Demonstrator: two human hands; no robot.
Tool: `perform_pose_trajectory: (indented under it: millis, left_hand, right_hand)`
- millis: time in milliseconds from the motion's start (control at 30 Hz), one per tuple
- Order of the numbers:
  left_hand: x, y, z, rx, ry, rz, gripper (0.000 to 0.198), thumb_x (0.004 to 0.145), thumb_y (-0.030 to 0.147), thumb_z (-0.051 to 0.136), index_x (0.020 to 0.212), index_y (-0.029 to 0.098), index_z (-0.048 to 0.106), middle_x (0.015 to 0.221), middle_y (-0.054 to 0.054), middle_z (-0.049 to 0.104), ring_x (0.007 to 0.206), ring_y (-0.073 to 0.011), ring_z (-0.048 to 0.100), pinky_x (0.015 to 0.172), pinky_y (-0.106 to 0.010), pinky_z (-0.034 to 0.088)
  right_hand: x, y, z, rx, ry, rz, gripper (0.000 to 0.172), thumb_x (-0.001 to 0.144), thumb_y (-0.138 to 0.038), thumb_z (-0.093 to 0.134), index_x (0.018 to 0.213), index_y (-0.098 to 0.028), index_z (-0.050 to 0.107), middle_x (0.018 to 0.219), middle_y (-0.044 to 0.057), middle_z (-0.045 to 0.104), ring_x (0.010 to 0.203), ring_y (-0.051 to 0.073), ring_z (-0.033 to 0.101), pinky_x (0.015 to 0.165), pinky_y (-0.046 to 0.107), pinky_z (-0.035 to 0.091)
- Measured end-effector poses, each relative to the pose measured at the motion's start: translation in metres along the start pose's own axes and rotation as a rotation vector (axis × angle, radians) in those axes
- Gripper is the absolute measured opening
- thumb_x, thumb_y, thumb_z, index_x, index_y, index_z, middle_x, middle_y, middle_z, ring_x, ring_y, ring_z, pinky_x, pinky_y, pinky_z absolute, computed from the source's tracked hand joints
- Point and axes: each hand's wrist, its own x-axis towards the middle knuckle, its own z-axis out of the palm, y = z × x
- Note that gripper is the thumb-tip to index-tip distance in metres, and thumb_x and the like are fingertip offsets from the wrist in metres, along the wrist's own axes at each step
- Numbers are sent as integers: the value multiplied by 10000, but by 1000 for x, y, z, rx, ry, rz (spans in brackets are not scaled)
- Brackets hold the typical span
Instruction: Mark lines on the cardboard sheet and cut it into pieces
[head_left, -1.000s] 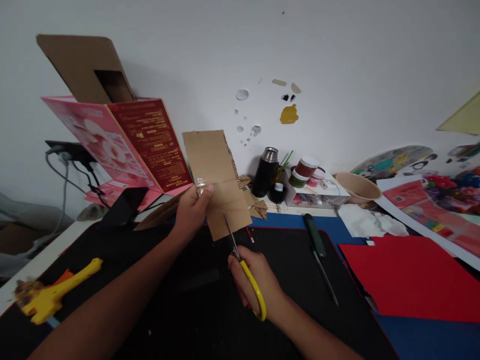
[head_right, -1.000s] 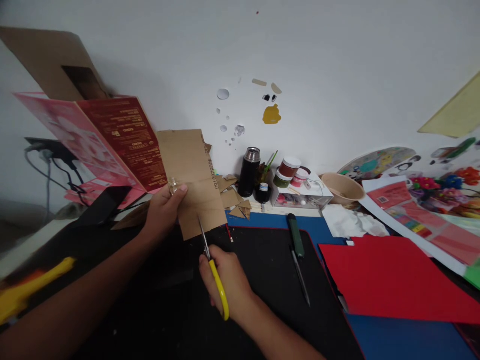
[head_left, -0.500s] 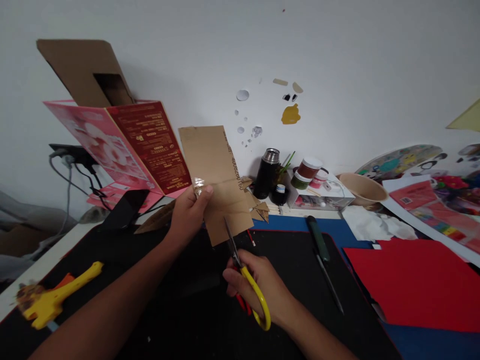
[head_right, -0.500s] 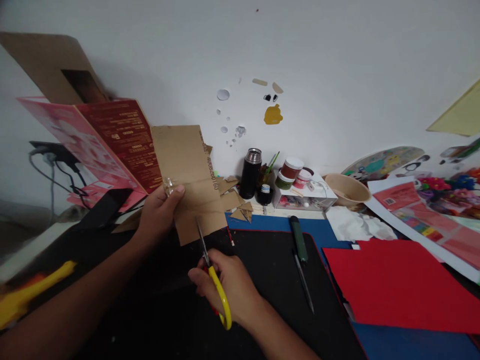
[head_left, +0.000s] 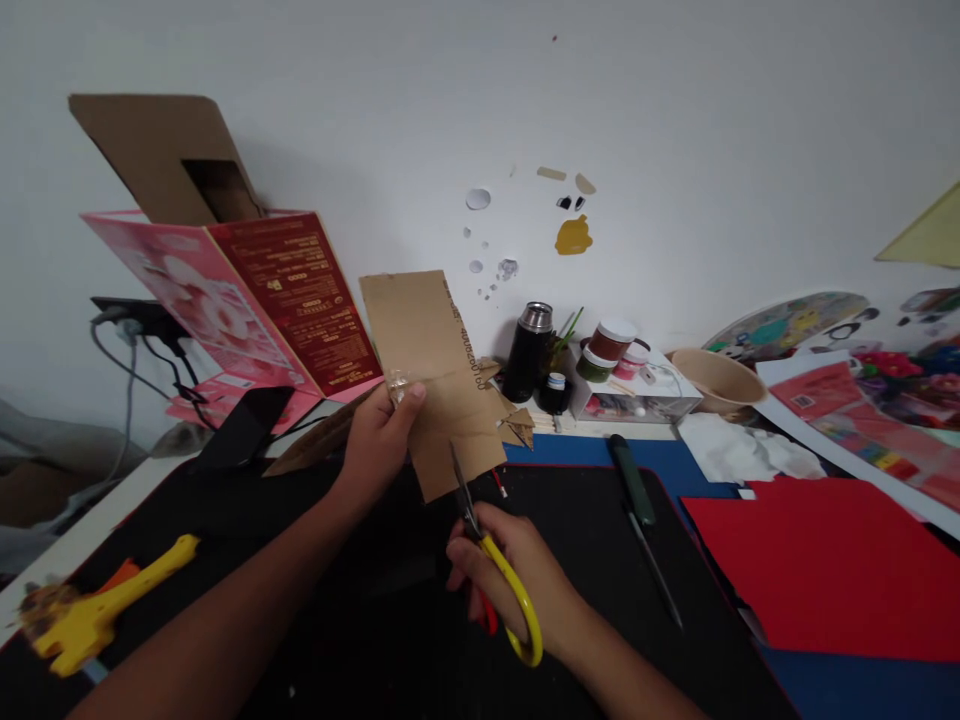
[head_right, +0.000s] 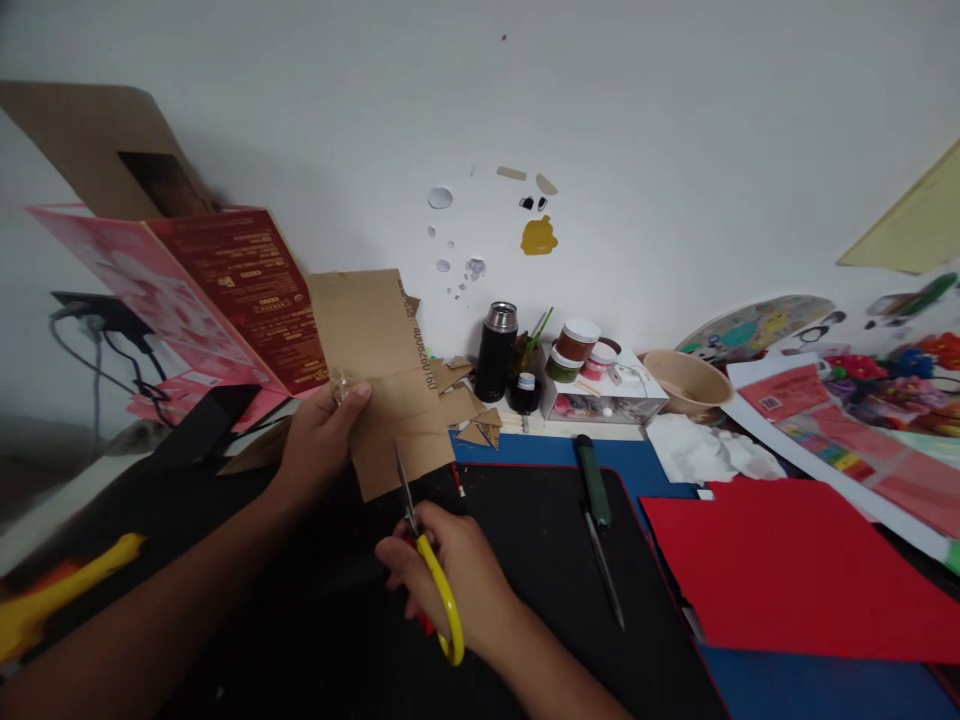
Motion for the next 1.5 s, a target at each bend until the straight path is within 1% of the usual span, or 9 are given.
perform_pose_trajectory:
  millis: [67, 167, 333, 600, 767, 1067, 1300, 1400, 1500]
  left_hand:
    - [0, -1, 1, 38, 10, 34, 322, 952, 511, 593, 804, 226, 610, 754, 5, 626, 701, -186, 546, 639, -304, 438]
    - [1, -3, 1, 84, 38, 82, 328, 939, 497, 605, 742, 236, 575, 694, 17, 587, 656, -177, 503, 616, -303, 417]
    - [1, -4, 1, 1, 2, 31, 331, 946, 511, 602, 774, 228, 604, 718, 12, 600, 659, -175, 502, 605, -298, 423]
    - [-1, -8, 4, -24, 32, -11, 338, 951, 518, 606, 796, 217, 613, 754, 4, 601, 685, -174, 505, 598, -290, 414]
    - [-1, -8, 3, -16, 28, 14, 297, 957, 483, 598, 819, 222, 625, 776, -5, 627, 714, -185, 533, 629, -307, 430]
    - [-1, -8, 4, 13, 47, 39, 311, 951, 483, 596, 759, 239, 585, 716, 12, 568, 666, -175, 488, 622, -316, 405]
    - [-2, -6, 3, 6, 47, 62, 317, 954, 472, 598, 742, 239, 570, 706, 10, 573, 675, -176, 489, 618, -309, 421]
    - [-1, -7, 4, 7, 46, 57, 320, 948, 481, 600, 742, 237, 570, 714, 11, 569, 676, -175, 491, 616, -307, 415]
    - [-1, -9, 4, 3, 42, 52, 327, 941, 494, 605, 744, 236, 563, 715, 14, 564, 677, -175, 494, 619, -305, 409]
  right_hand:
    - [1, 2, 2, 3, 15, 7, 438, 1019, -631, 591, 924, -204, 602, 669, -11, 688, 414, 101, 579, 380, 175, 399]
    - [2, 3, 4, 9, 34, 18, 520, 1011, -705, 558, 849, -212, 568, 565, -48, 599, 373, 95, 529, 359, 171, 372]
    - [1, 4, 5, -34, 51, 18, 518, 1026, -709, 538, 844, -224, 535, 497, -84, 522, 347, 87, 488, 346, 158, 349]
    - [0, 10, 7, -63, 75, -9, 494, 1074, -648, 502, 800, -237, 488, 461, -89, 476, 358, 93, 483, 355, 160, 334]
    - [0, 8, 9, -58, 90, -6, 479, 1071, -641, 510, 816, -235, 495, 466, -90, 466, 361, 91, 481, 353, 155, 327]
    - [1, 9, 11, -115, 107, 74, 396, 1077, -564, 512, 855, -236, 528, 469, -91, 465, 356, 99, 479, 345, 160, 324]
    - [0, 8, 13, -127, 108, 98, 358, 1080, -523, 515, 865, -237, 531, 463, -92, 458, 353, 96, 465, 381, 182, 308]
    - [-1, 9, 14, -114, 133, 122, 353, 1063, -530, 554, 860, -242, 524, 457, -98, 439, 347, 94, 444, 381, 197, 275]
    - [-1, 9, 15, -97, 134, 93, 375, 1059, -552, 557, 845, -248, 511, 465, -95, 424, 355, 95, 430, 386, 210, 265]
